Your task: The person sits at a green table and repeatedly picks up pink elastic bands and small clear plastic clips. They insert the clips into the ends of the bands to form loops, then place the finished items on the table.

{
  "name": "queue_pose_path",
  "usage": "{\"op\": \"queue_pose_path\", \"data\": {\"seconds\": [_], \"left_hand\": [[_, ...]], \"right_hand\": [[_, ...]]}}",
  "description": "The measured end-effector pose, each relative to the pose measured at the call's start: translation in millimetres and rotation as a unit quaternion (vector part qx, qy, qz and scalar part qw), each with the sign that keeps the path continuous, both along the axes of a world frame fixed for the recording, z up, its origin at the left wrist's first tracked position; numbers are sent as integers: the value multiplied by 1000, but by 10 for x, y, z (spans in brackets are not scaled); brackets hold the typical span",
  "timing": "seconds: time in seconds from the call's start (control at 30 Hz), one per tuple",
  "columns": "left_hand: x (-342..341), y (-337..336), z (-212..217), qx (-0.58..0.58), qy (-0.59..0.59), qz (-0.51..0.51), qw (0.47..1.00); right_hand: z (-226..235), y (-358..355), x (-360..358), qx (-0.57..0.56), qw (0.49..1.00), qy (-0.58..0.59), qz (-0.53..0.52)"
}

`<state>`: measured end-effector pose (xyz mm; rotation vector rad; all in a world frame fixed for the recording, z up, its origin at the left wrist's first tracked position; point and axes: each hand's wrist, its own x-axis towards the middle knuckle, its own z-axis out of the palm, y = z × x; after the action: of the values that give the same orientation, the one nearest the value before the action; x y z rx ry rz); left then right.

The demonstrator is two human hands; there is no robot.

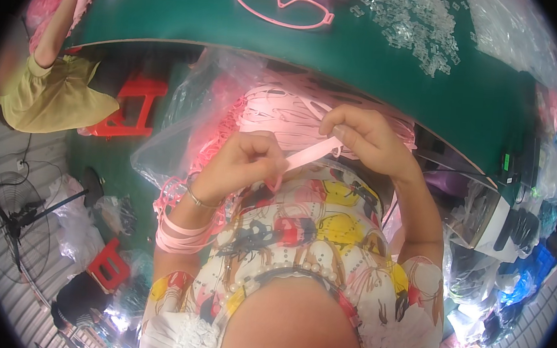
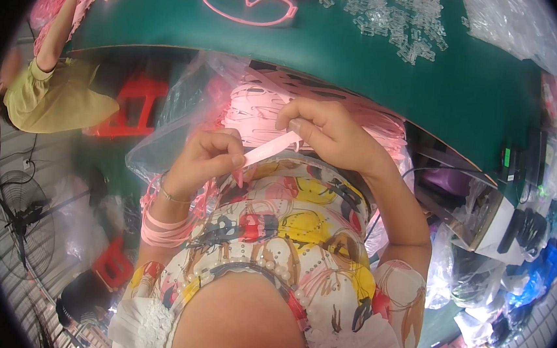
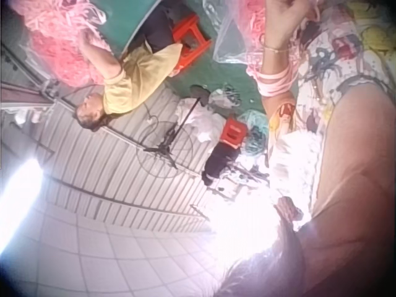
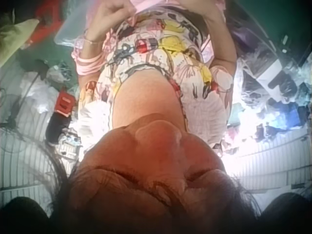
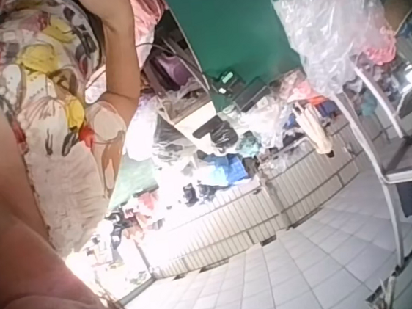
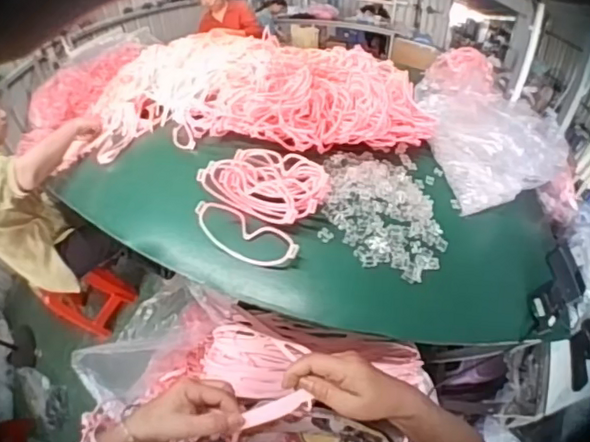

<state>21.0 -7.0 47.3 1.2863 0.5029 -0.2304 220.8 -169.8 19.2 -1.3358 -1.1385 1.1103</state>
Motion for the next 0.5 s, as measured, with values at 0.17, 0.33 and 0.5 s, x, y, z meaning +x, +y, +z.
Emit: {"op": "queue_pose_path", "data": {"seconds": [0.17, 0.33, 0.5], "left_hand": [[-7, -36, -71, -23, -10, 19, 1000], [-5, -47, -165, -18, -35, -5, 999], [51, -135, -149, 7, -52, -24, 998]], "right_hand": [[-25, 26, -24, 38, 999, -5, -11], [-9, 4, -23, 24, 998, -48, -18], [56, -30, 16, 23, 982, -185, -22]]}}
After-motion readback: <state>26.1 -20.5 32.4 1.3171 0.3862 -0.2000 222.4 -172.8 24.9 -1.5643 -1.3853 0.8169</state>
